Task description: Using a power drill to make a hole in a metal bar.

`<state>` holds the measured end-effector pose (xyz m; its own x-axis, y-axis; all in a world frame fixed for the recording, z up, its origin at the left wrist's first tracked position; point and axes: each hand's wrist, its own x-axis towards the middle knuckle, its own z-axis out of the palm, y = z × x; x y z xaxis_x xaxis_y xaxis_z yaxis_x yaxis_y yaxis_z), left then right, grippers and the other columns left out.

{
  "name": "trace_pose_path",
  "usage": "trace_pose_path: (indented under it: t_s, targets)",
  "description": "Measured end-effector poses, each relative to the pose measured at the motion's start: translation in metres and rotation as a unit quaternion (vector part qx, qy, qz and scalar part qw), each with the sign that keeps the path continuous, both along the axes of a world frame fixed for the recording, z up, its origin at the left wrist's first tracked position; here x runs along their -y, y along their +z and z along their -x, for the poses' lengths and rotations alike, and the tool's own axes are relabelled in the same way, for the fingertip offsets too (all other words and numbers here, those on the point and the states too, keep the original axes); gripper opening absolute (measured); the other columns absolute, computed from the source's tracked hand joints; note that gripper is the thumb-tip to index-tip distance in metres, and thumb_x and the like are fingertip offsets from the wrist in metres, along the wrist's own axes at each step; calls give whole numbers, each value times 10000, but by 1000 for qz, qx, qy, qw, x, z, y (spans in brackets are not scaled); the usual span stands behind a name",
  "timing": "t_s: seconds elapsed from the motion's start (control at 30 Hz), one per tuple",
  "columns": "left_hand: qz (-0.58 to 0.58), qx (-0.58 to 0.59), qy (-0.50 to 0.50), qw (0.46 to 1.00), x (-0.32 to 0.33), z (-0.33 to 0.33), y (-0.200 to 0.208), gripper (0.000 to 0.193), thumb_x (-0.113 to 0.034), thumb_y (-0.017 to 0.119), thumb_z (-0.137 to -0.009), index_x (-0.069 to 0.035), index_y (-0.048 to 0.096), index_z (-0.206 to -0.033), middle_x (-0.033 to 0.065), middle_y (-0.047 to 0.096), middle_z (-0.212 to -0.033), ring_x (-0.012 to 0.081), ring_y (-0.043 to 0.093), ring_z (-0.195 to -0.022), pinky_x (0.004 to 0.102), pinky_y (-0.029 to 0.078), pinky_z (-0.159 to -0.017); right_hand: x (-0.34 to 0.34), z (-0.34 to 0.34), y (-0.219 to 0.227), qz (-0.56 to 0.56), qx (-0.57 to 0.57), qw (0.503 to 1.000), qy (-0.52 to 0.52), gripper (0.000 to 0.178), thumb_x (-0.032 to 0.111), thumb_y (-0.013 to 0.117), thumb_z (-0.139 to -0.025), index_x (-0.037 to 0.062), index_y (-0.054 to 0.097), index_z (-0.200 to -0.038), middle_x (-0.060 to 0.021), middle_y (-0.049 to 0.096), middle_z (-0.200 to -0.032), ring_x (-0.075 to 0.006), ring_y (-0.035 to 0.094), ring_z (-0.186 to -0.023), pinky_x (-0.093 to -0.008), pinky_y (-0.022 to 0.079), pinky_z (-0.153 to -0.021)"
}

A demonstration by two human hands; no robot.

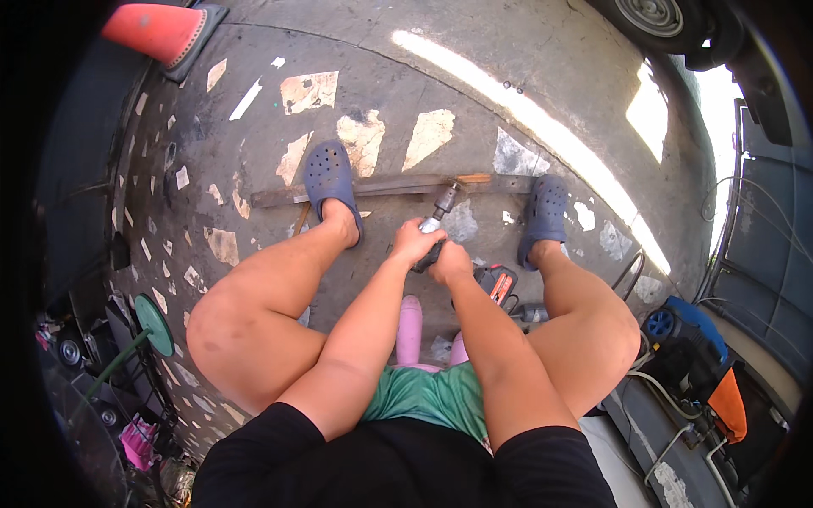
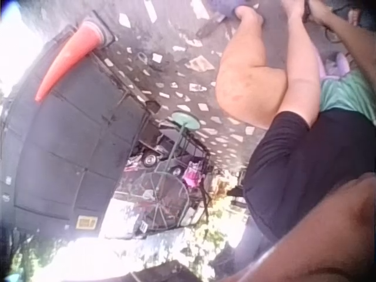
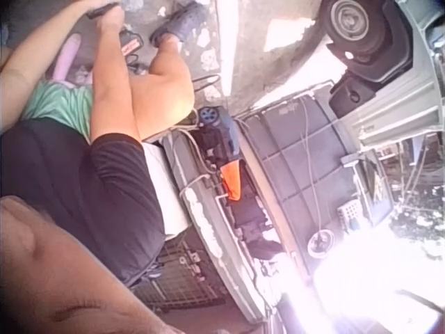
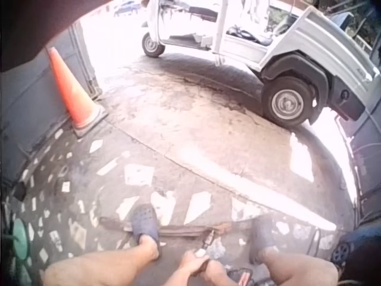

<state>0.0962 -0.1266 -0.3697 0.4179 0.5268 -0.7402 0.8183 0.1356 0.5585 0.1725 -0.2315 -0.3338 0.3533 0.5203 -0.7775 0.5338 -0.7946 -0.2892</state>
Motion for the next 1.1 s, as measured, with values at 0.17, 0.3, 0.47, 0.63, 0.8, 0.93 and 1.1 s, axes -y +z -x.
trace_pose_path:
  t_s: [0.17, 0.3, 0.47, 0.63, 0.8, 0.93, 1.1]
  targets:
    - [3, -47, -32, 998, 5, 19, 4, 688, -482, 832, -681, 5, 734, -1157, 243, 752, -1111, 393, 721, -1066, 468, 547, -943, 11, 33, -5, -2, 14, 997, -81, 509, 389, 854, -754, 53, 759, -1124, -227, 744, -1156, -395, 705, -1128, -477, 571, -975]
    - [-13, -59, -42, 997, 18, 33, 4, 698, -490, 824, -681, -10, 726, -1179, 260, 746, -1109, 424, 716, -1063, 489, 556, -942, 21, 50, 4, 25, -10, 997, -77, 547, 386, 870, -744, 22, 743, -1132, -249, 740, -1152, -403, 714, -1104, -480, 580, -954]
    - [-38, -3, -5, 999, 23, 16, 25, 739, -481, 834, -687, 18, 695, -1214, 259, 747, -1107, 408, 719, -1069, 464, 554, -943, 26, 31, 16, -33, 65, 991, -116, 568, 317, 872, -760, -1, 656, -1178, -276, 744, -1086, -430, 720, -1060, -503, 586, -930]
    - [-43, 43, 8, 998, 10, -11, 35, 877, -532, 869, -687, 15, 627, -1327, 262, 732, -1165, 401, 702, -1126, 456, 539, -974, 14, 3, 7, -16, 97, 991, -86, 497, 292, 858, -766, 2, 699, -1137, -266, 745, -1093, -421, 718, -1068, -512, 577, -941]
    - [16, 18, 88, 996, 5, -6, 22, 899, -478, 909, -691, 25, 599, -1368, 254, 708, -1254, 360, 685, -1189, 431, 527, -999, 17, -8, -16, -32, 4, 999, -26, 380, 312, 824, -783, 57, 775, -1060, -229, 754, -1092, -405, 717, -1073, -509, 575, -943]
    - [-18, -5, 80, 997, 9, 3, 19, 857, -489, 894, -690, 31, 638, -1321, 257, 715, -1241, 384, 690, -1170, 439, 532, -993, 18, -1, -41, -30, 67, 997, -18, 393, 333, 818, -786, 72, 779, -1077, -230, 750, -1097, -410, 714, -1073, -504, 575, -937]
    - [-23, -47, 60, 997, 8, 12, 19, 866, -523, 857, -700, 17, 644, -1343, 268, 705, -1263, 414, 683, -1178, 479, 534, -1000, 17, 10, -46, -14, 14, 1000, -7, 411, 325, 809, -796, 35, 769, -1085, -254, 735, -1133, -413, 700, -1105, -507, 567, -949]
